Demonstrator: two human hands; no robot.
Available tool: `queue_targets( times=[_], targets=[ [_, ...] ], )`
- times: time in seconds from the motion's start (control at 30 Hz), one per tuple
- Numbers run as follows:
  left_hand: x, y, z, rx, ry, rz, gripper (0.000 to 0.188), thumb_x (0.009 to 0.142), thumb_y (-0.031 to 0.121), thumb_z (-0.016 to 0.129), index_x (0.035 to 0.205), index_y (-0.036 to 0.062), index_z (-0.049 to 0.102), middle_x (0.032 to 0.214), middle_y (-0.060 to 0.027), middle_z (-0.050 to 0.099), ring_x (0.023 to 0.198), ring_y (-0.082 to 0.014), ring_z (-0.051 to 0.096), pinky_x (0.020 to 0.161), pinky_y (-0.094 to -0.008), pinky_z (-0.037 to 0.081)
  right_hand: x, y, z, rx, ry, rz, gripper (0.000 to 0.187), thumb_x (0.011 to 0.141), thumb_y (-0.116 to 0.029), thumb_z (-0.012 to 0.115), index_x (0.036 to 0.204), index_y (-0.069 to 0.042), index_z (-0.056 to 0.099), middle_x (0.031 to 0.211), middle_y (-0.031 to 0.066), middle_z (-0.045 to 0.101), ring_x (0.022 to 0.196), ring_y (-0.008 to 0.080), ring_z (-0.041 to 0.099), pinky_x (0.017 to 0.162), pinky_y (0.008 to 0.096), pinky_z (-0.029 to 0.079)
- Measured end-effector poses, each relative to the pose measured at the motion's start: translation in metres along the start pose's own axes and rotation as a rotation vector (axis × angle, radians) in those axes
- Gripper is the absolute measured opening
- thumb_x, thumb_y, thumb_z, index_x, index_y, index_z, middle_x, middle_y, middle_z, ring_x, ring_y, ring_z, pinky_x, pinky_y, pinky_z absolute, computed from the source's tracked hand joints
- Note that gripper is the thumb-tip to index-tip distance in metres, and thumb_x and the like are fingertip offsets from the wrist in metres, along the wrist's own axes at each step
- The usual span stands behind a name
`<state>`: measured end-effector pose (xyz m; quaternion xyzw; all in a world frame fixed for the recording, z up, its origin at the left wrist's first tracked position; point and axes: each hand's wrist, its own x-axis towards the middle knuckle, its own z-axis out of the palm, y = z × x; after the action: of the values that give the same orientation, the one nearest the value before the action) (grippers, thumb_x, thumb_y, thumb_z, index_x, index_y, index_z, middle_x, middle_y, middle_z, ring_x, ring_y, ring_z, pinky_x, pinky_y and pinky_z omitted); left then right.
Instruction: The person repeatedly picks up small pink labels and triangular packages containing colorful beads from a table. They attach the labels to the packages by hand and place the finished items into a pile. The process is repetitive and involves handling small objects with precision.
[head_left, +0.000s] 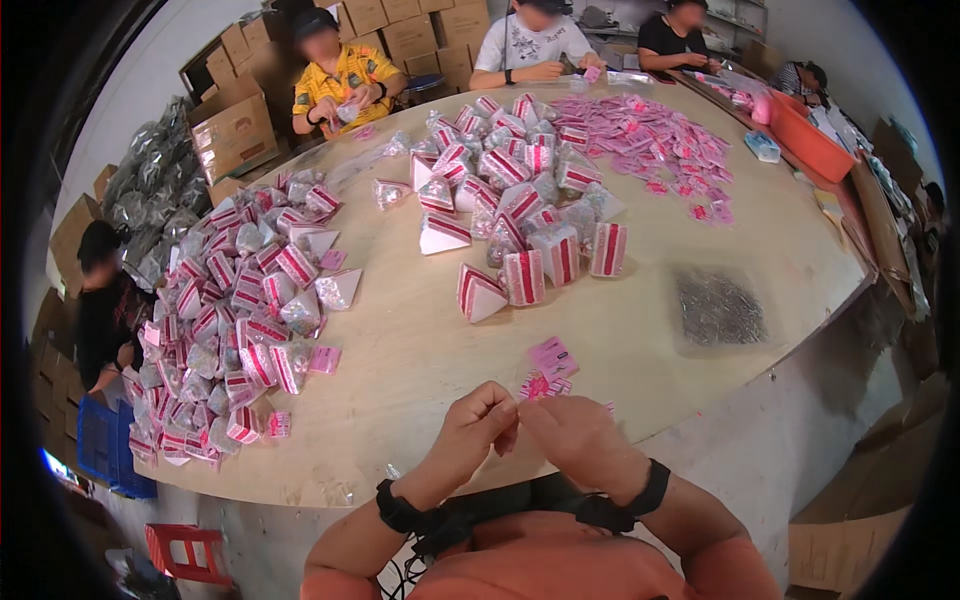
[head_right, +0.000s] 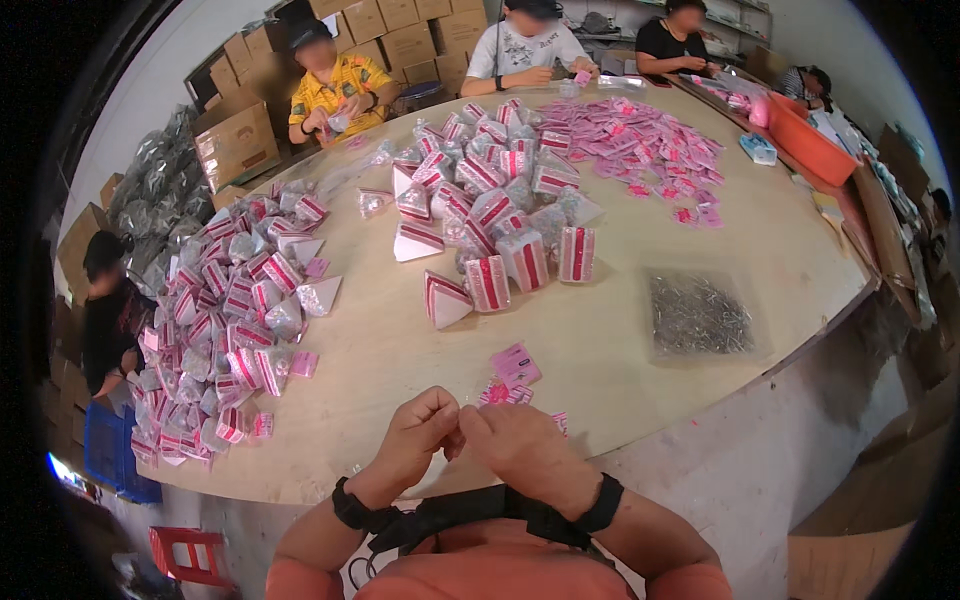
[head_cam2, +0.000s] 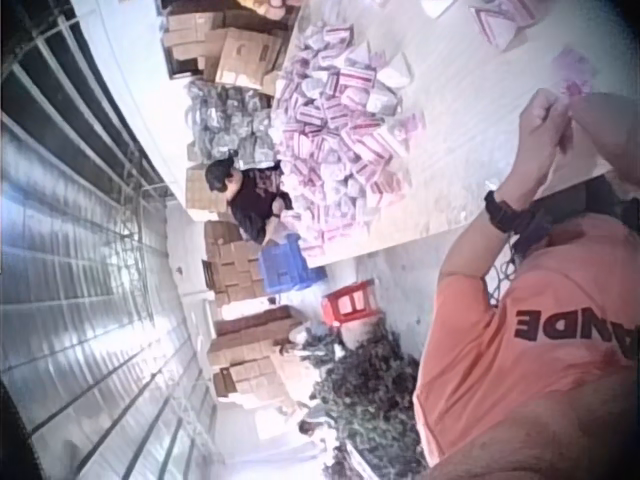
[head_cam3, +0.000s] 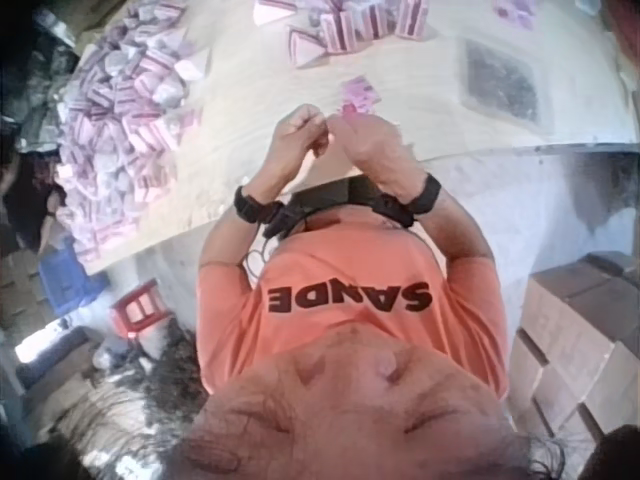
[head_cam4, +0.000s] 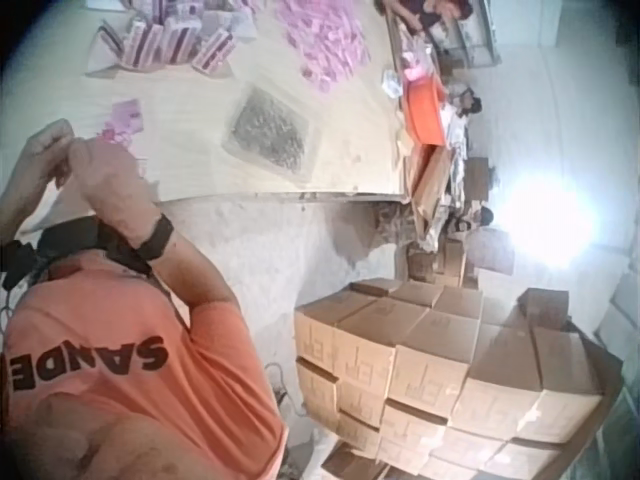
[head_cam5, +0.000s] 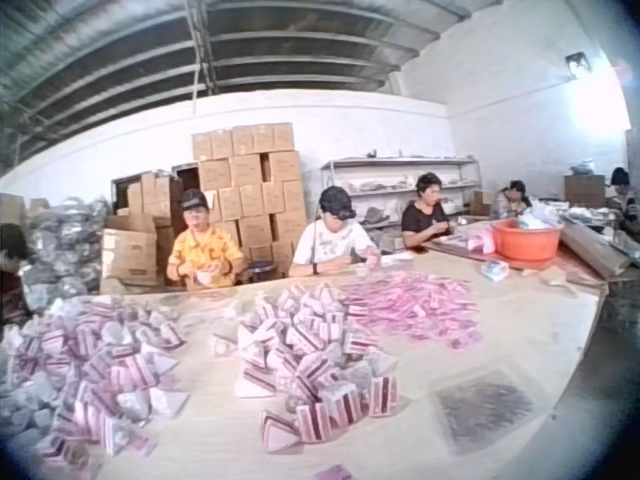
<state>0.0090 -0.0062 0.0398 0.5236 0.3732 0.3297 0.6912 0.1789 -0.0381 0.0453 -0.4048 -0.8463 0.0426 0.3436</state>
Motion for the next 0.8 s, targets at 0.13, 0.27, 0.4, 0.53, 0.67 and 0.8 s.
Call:
queue_targets(
  times=[0.13,0.27,0.4,0.53,0.67,0.8],
  targets=[
    [0.037,-0.004,-0.031,0.440,0.219,0.263,0.015,0.084,0.015,0.057,0.085,0.0038,0.047,0.071,-0.0024,0.052,0.062,-0.0107,0.052,0.056,-0.0228,0.043,-0.008,0.020,0.006,0.132,0.119,0.143,0.014,0.075,-0.005,0.056,0.088,-0.002,0.056,0.072,0.0109,0.056,0.061,0.0257,0.054,0.054,0.0333,0.044],
    [0.087,0.003,-0.064,0.783,0.475,0.472,0.044,0.071,0.014,0.066,0.106,-0.0009,0.045,0.094,-0.0136,0.055,0.087,-0.0219,0.055,0.077,-0.0329,0.044,-0.004,0.017,-0.004,0.411,0.187,0.443,0.012,0.079,-0.005,0.056,0.089,0.000,0.060,0.071,0.0101,0.060,0.060,0.0166,0.056,0.055,0.0270,0.045],
    [0.131,-0.012,-0.078,0.967,0.557,0.469,0.066,0.066,0.017,0.069,0.120,-0.0019,0.038,0.117,-0.0219,0.045,0.108,-0.0312,0.047,0.092,-0.0384,0.038,-0.006,0.015,-0.007,0.565,0.090,0.645,0.014,0.082,-0.008,0.056,0.091,0.002,0.060,0.071,0.0128,0.059,0.061,0.0172,0.056,0.059,0.0280,0.045],
    [0.141,-0.008,-0.076,0.689,0.440,0.253,0.059,0.068,0.016,0.068,0.117,-0.0039,0.040,0.114,-0.0186,0.051,0.102,-0.0267,0.053,0.087,-0.0336,0.043,-0.008,0.020,-0.006,0.598,0.114,0.679,0.014,0.081,-0.006,0.057,0.092,0.003,0.059,0.071,0.0111,0.060,0.060,0.0149,0.056,0.058,0.0261,0.046],
    [0.114,-0.003,-0.065,-0.098,0.250,0.118,0.046,0.077,0.010,0.060,0.118,-0.0018,0.041,0.111,-0.0142,0.054,0.099,-0.0226,0.056,0.085,-0.0303,0.046,-0.012,0.027,-0.007,0.692,0.182,0.699,0.012,0.080,-0.002,0.054,0.089,0.003,0.060,0.068,0.0058,0.059,0.060,0.0086,0.054,0.054,0.0212,0.044],
    [0.079,-0.024,-0.081,-0.613,0.033,0.097,0.041,0.088,0.023,0.047,0.123,0.0027,0.039,0.119,-0.0150,0.049,0.109,-0.0302,0.049,0.089,-0.0442,0.044,-0.010,0.030,-0.004,0.844,0.194,0.738,0.011,0.079,0.000,0.053,0.088,0.004,0.060,0.068,0.0038,0.058,0.061,0.0072,0.054,0.055,0.0201,0.043]
  ],
)
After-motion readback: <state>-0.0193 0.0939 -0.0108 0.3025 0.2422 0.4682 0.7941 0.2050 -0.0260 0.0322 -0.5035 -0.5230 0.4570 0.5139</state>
